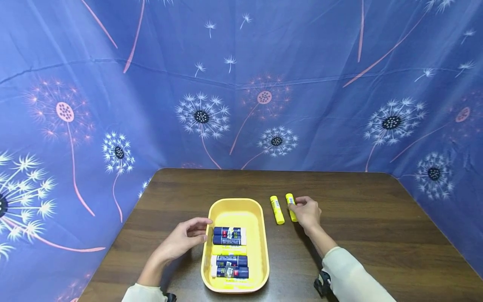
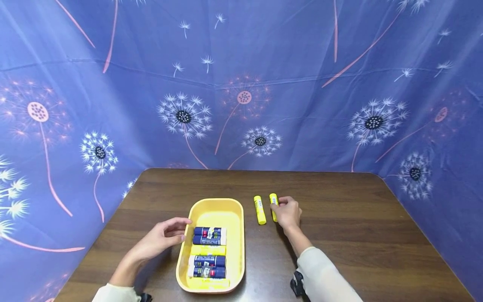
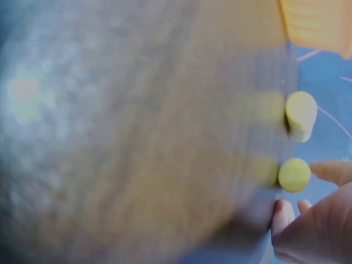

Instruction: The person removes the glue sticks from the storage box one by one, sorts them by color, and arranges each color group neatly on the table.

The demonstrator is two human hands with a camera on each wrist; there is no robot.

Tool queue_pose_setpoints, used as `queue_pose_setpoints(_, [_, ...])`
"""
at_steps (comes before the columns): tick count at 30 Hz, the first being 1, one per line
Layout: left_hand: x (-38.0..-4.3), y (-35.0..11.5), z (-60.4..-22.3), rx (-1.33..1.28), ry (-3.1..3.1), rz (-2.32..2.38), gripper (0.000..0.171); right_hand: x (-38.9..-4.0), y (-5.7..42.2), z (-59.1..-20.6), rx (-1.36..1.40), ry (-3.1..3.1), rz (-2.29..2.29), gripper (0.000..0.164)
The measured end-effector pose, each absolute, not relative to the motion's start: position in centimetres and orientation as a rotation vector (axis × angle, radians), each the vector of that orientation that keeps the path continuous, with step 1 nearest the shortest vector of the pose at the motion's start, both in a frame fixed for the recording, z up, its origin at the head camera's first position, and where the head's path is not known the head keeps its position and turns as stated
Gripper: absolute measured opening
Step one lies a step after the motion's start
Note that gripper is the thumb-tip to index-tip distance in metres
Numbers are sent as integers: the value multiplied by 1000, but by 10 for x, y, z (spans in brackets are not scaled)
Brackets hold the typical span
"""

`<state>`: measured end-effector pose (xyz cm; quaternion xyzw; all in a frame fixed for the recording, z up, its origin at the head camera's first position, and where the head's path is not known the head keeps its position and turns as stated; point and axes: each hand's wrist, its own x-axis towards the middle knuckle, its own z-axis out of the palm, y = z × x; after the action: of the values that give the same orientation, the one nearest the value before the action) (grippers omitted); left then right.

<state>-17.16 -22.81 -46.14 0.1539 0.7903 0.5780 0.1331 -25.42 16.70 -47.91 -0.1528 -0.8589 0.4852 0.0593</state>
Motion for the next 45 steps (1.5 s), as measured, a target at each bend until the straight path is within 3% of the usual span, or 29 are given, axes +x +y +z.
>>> queue_pose_setpoints(7, [-171, -230, -461, 431, 2283, 1683, 47, -258, 169, -454, -371, -2531, 1594, 44])
queue_pose_setpoints(19, [-172, -227, -461, 426, 2278, 1689, 48, -249, 110, -408, 199, -2395, 2005, 37])
queue_pose_setpoints(30, [-173, -228, -462, 424, 2267, 1694, 49, -240, 59, -426, 700, -2558, 2161, 40])
queue_pose_setpoints(45, [-172, -230, -465, 448, 2279, 1694, 48, -242, 30, -450, 839, -2898, 2050, 41])
